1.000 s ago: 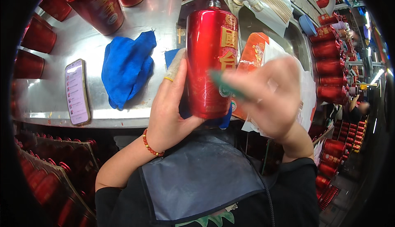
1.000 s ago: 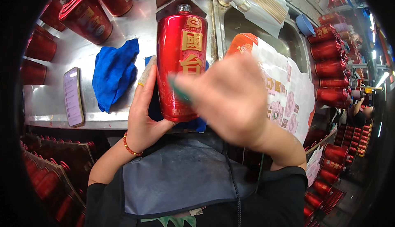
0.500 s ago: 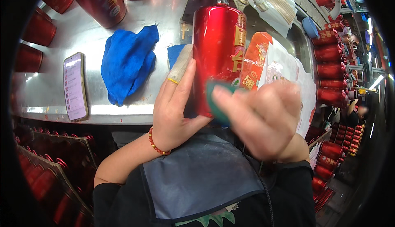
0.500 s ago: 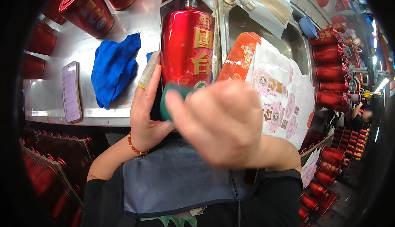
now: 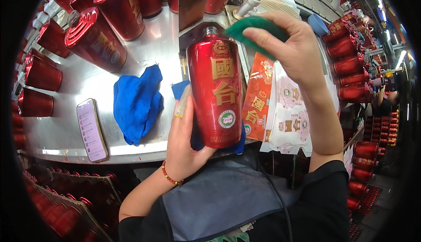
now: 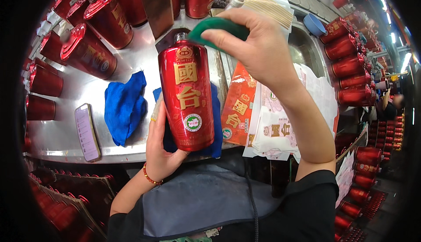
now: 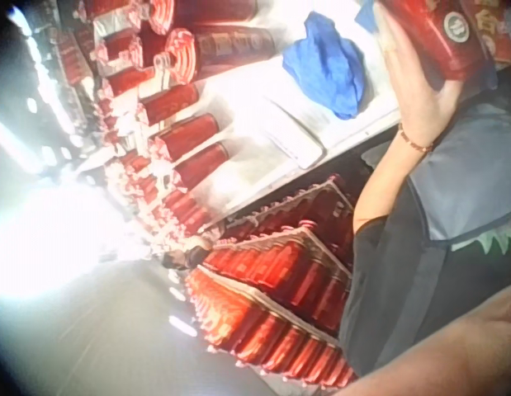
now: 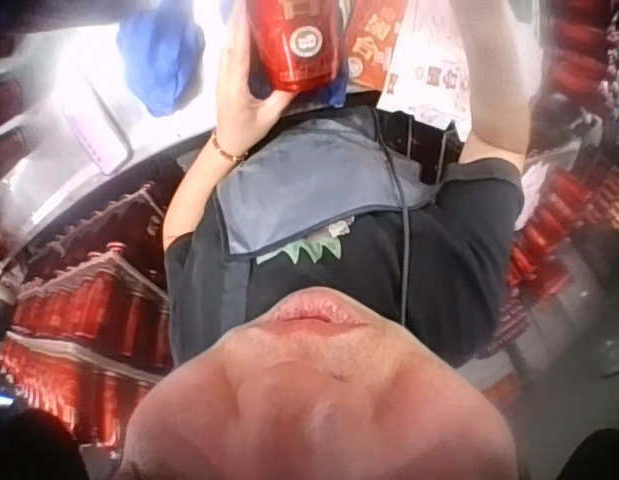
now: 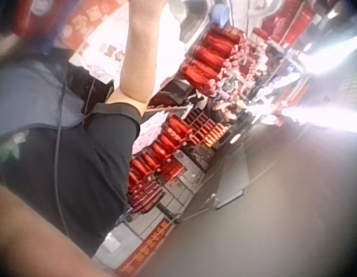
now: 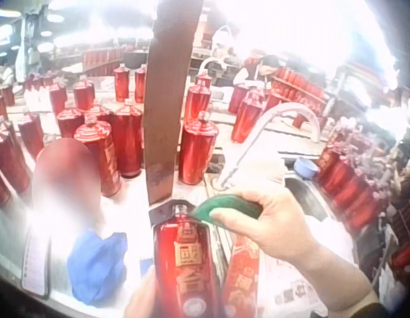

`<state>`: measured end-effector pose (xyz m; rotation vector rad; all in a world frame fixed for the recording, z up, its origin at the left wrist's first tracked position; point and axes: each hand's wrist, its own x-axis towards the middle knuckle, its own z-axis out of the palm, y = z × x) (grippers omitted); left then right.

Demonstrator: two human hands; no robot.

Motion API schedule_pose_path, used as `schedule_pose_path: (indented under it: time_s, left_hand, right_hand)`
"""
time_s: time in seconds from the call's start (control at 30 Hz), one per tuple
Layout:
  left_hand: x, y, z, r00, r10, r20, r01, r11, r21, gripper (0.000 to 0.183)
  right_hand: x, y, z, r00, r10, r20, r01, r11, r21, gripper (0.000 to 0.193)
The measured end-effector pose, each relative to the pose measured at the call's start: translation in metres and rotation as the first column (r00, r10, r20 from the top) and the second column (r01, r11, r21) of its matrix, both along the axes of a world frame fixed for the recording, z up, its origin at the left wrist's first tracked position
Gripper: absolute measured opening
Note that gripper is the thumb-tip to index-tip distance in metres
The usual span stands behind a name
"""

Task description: The person picks up a red cylindrical container, applies a printed label to its surface, and smooths it with a green cloth. They rotate the container to align the label and wipe the surface, then place the container back among others on the workbench.

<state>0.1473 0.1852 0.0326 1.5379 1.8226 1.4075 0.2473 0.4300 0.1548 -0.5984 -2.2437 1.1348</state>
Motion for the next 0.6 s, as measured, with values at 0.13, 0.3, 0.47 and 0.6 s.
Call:
schedule_pose_path:
  time_s: [0.13, 0.3, 0.47, 0.6]
  left_hand:
    - [-0.002, 0.001, -0.004, 0.999, -0.007, -0.033, 0.007, 1.000, 0.004, 0.101]
    - [-0.004, 0.001, 0.000, 0.999, -0.020, -0.050, 0.021, 1.000, 0.015, 0.101]
    - [-0.003, 0.001, 0.000, 0.998, 0.004, -0.069, -0.003, 1.000, 0.016, 0.099]
    - [-0.003, 0.003, 0.000, 0.998, 0.014, -0.066, -0.012, 0.999, 0.031, 0.097]
  right_hand:
    - [0.001, -0.017, 0.002, 0.965, 0.253, 0.072, -0.263, 0.946, 0.191, 0.018]
    - [-0.001, -0.016, 0.018, 0.949, 0.307, 0.073, -0.309, 0.858, 0.410, 0.021]
    - [-0.009, -0.008, 0.018, 0.979, 0.196, 0.046, -0.191, 0.833, 0.519, 0.019]
    - [-0.008, -0.023, 0.011, 0.956, 0.284, 0.068, -0.279, 0.822, 0.496, 0.019]
